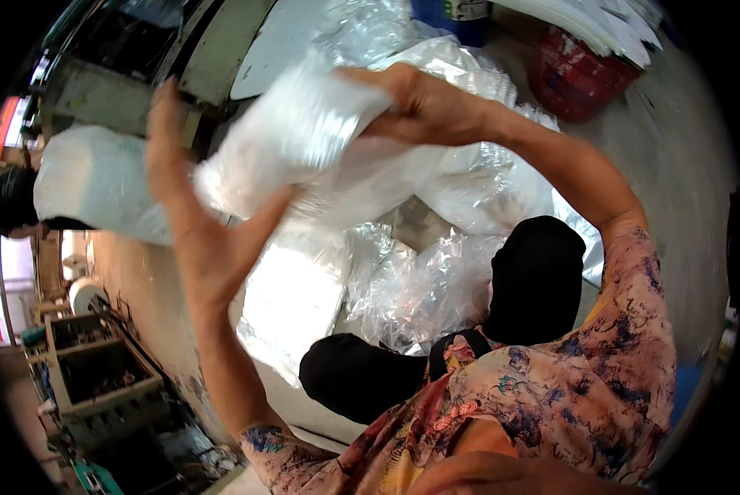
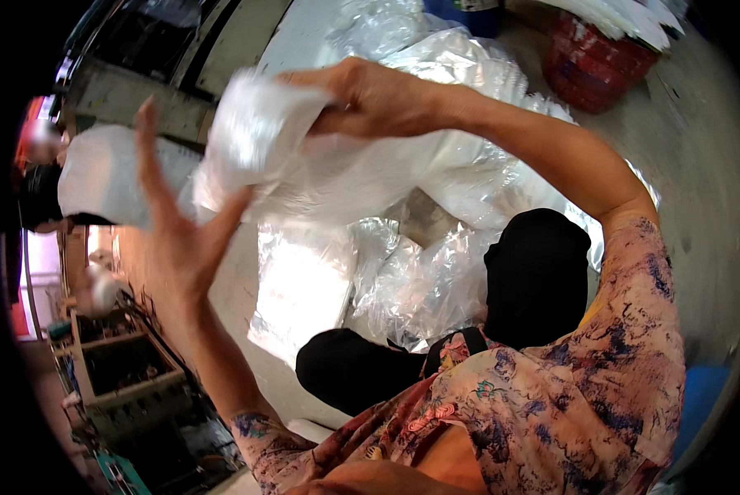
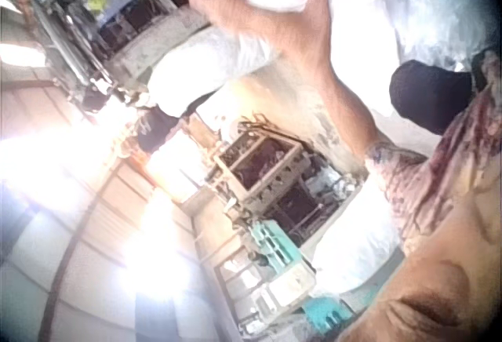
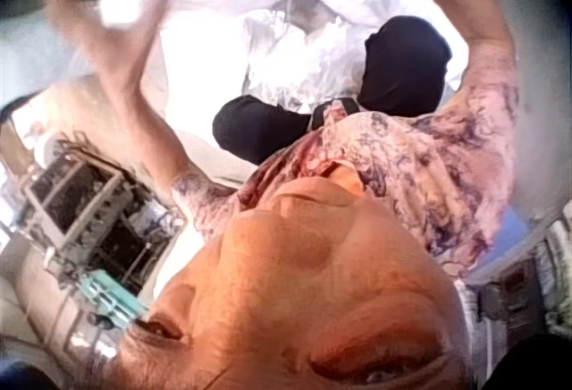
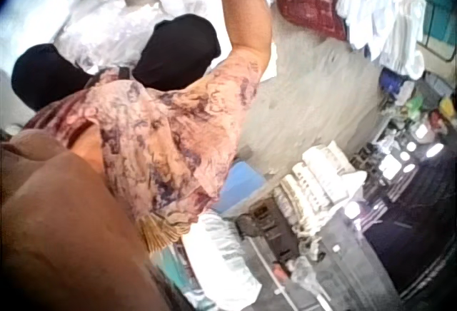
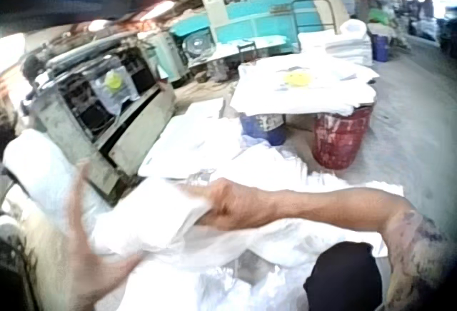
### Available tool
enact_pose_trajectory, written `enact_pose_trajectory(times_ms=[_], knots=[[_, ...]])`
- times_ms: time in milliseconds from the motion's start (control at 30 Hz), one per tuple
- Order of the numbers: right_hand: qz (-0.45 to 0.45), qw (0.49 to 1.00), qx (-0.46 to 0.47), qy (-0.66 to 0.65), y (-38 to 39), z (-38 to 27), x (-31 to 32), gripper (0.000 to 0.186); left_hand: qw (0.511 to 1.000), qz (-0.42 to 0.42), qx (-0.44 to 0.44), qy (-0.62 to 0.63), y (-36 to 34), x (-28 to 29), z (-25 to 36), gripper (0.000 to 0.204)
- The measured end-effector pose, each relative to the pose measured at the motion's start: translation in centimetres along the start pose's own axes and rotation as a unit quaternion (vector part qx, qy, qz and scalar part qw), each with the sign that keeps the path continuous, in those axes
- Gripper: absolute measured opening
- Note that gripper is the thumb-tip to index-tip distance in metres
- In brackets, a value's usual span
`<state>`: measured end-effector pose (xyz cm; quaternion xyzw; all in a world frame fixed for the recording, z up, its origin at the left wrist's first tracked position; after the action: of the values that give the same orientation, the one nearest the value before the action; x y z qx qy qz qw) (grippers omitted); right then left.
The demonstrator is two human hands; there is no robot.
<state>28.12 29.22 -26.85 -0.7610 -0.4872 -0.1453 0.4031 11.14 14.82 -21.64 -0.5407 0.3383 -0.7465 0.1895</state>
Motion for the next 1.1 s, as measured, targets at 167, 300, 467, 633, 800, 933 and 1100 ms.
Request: enact_pose_trajectory(times_ms=[167,300,467,633,800,933,1100], knots=[[-0.001,0.999,0.036,0.022,-2.4,-2.7,-2.2,0.046,0.976,-0.122,0.127,0.129,0.0,-1.2,-0.4,0.065],[-0.062,0.996,-0.019,-0.062,-1.5,-1.2,-3.1,0.054,0.928,-0.050,0.209,0.306,2.0,-1.8,-1.4,0.025],[-0.316,0.910,-0.236,-0.127,2.6,4.5,-4.1,0.045,0.932,0.119,0.247,0.237,3.7,3.0,-5.0,0.023],[-0.340,0.850,-0.378,-0.137,8.8,8.7,-2.9,0.032,0.888,0.247,0.351,0.168,8.0,9.8,-8.8,0.028],[-0.436,0.852,-0.284,-0.048,6.4,7.9,-3.7,0.030,0.787,0.180,0.517,0.284,21.6,16.6,-17.2,0.030],[-0.272,0.894,-0.216,0.283,1.5,11.6,-3.1,0.027,0.771,0.208,0.508,0.323,29.0,11.4,-25.3,0.026],[-0.041,0.860,-0.004,0.509,-7.3,6.2,-4.5,0.031,0.801,0.328,0.411,0.285,30.7,21.2,-20.6,0.027]])
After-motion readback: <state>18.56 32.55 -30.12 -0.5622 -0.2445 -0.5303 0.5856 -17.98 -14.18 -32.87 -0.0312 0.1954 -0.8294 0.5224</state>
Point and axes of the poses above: each hand's wrist, its own y-axis away from the middle knuckle, its own x-axis out of the back of the hand, z = x × y, the point moved 5 cm from there along -y, towards the middle knuckle, and after that the axes turned 2 degrees about -z, right-handed, at the moved point
